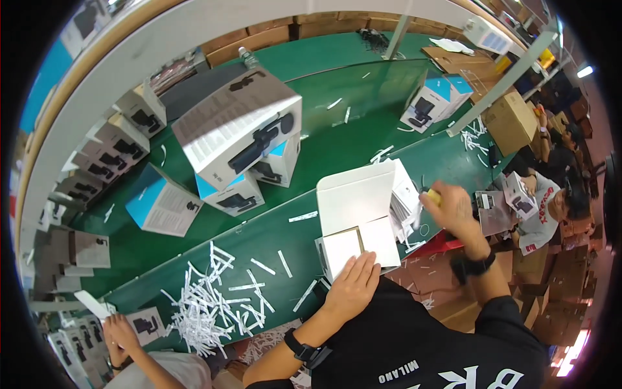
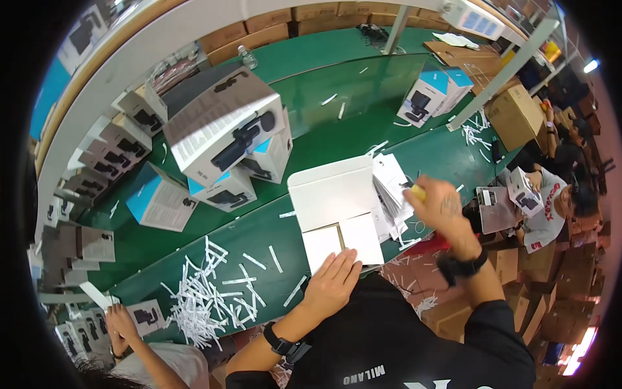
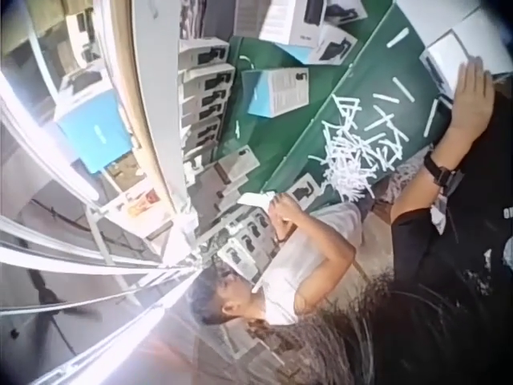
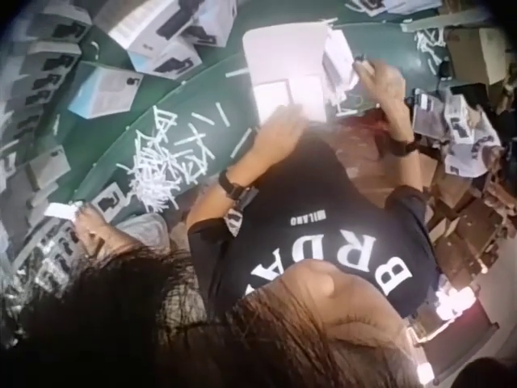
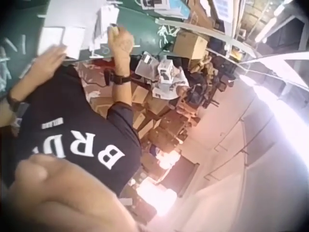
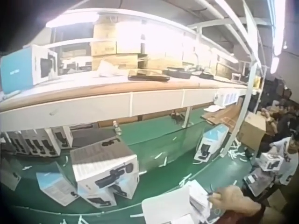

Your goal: The person packages items by placing a small white box and a manual into a larger white box, closing it, and sliding it into a blue sleeve. They then use a yellow tool to apply adhesive strips to the sleeve before placing the finished package onto a shelf.

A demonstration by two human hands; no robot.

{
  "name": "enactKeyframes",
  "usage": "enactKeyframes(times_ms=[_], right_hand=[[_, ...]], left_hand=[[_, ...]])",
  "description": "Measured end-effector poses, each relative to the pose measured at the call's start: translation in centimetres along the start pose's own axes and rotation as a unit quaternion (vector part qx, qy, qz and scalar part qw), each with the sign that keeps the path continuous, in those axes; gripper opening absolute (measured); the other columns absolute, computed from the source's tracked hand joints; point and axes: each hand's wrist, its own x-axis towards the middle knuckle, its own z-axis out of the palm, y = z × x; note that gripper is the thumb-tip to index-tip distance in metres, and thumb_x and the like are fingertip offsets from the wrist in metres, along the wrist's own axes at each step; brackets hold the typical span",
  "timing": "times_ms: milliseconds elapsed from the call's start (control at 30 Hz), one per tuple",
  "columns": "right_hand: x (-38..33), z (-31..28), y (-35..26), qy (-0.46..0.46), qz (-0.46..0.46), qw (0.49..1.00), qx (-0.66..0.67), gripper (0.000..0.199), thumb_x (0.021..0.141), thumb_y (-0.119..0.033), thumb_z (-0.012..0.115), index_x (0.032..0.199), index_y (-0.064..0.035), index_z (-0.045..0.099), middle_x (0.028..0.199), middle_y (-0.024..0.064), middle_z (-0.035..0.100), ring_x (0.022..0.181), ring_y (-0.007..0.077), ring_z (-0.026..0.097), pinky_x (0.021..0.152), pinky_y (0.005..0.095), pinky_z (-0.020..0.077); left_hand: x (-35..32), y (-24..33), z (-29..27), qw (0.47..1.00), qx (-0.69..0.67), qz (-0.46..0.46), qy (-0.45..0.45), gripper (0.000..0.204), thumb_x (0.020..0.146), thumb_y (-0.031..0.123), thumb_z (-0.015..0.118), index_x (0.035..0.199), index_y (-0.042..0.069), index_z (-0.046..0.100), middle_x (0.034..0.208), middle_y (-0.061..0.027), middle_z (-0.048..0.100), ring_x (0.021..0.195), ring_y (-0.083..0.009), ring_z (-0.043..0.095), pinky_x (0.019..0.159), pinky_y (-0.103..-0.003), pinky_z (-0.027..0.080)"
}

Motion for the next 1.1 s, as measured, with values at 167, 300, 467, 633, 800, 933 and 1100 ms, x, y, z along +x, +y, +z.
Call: enactKeyframes(times_ms=[167, 300, 467, 633, 800, 933, 1100], right_hand=[[4.7, 3.7, 5.3, -0.076, -0.036, 0.996, -0.021, 0.038, 0.081, -0.031, 0.082, 0.102, -0.0030, 0.067, 0.089, 0.0187, 0.069, 0.086, 0.0346, 0.068, 0.076, 0.0445, 0.0538], [7.2, 4.4, -2.9, 0.030, 0.055, 0.841, 0.538, 0.029, 0.096, -0.030, 0.070, 0.101, -0.0015, 0.069, 0.072, 0.0029, 0.059, 0.057, 0.0088, 0.050, 0.052, 0.0276, 0.0421], [2.4, -0.4, -1.4, -0.290, -0.039, 0.795, 0.531, 0.040, 0.104, -0.040, 0.054, 0.102, -0.0037, 0.071, 0.061, 0.0016, 0.054, 0.054, 0.0116, 0.050, 0.051, 0.0269, 0.0394], [-5.5, -2.4, -2.1, -0.133, -0.226, 0.917, 0.302, 0.037, 0.101, -0.032, 0.054, 0.110, -0.0006, 0.072, 0.063, 0.0112, 0.063, 0.057, 0.0256, 0.063, 0.059, 0.0372, 0.0488], [-9.5, -3.2, -3.1, -0.085, -0.105, 0.957, 0.258, 0.030, 0.095, -0.023, 0.061, 0.113, -0.0001, 0.066, 0.072, 0.0173, 0.068, 0.064, 0.0306, 0.067, 0.067, 0.0403, 0.0520], [-9.9, -2.3, -4.8, -0.071, 0.000, 0.962, 0.264, 0.028, 0.093, -0.017, 0.066, 0.114, 0.0006, 0.062, 0.076, 0.0161, 0.070, 0.062, 0.0258, 0.066, 0.064, 0.0367, 0.0510], [-10.7, 1.3, -5.0, -0.050, 0.078, 0.905, 0.416, 0.027, 0.094, -0.015, 0.071, 0.111, 0.0027, 0.059, 0.076, 0.0114, 0.071, 0.062, 0.0157, 0.066, 0.059, 0.0321, 0.0510]], left_hand=[[2.1, 1.8, -0.8, 0.997, -0.044, -0.051, -0.025, 0.033, 0.086, 0.019, 0.072, 0.114, 0.001, 0.070, 0.124, -0.0165, 0.069, 0.117, -0.0306, 0.065, 0.101, -0.043, 0.051], [3.3, 1.4, -0.6, 0.996, -0.050, -0.073, -0.009, 0.035, 0.085, 0.023, 0.076, 0.112, 0.001, 0.070, 0.112, -0.0156, 0.072, 0.105, -0.0315, 0.070, 0.092, -0.042, 0.056], [3.0, 0.5, -1.0, 0.952, -0.249, -0.179, 0.002, 0.030, 0.090, 0.022, 0.074, 0.108, 0.000, 0.069, 0.100, -0.0162, 0.075, 0.085, -0.0291, 0.073, 0.076, -0.038, 0.058], [2.6, -0.1, -0.9, 0.663, -0.680, -0.313, -0.019, 0.035, 0.102, 0.027, 0.059, 0.119, -0.004, 0.065, 0.102, -0.0181, 0.075, 0.083, -0.0246, 0.072, 0.069, -0.032, 0.056], [4.0, 2.5, -0.6, 0.626, -0.718, -0.305, 0.003, 0.041, 0.109, 0.027, 0.044, 0.129, -0.005, 0.059, 0.116, -0.0212, 0.071, 0.089, -0.0237, 0.070, 0.072, -0.031, 0.056], [3.0, 2.7, 0.6, 0.664, -0.683, -0.303, 0.005, 0.048, 0.109, 0.033, 0.044, 0.132, -0.006, 0.058, 0.123, -0.0200, 0.068, 0.098, -0.0232, 0.068, 0.075, -0.033, 0.055], [2.6, 2.7, 0.1, 0.727, -0.640, -0.247, -0.014, 0.051, 0.110, 0.032, 0.039, 0.139, -0.007, 0.054, 0.129, -0.0208, 0.065, 0.102, -0.0237, 0.067, 0.080, -0.035, 0.055]])
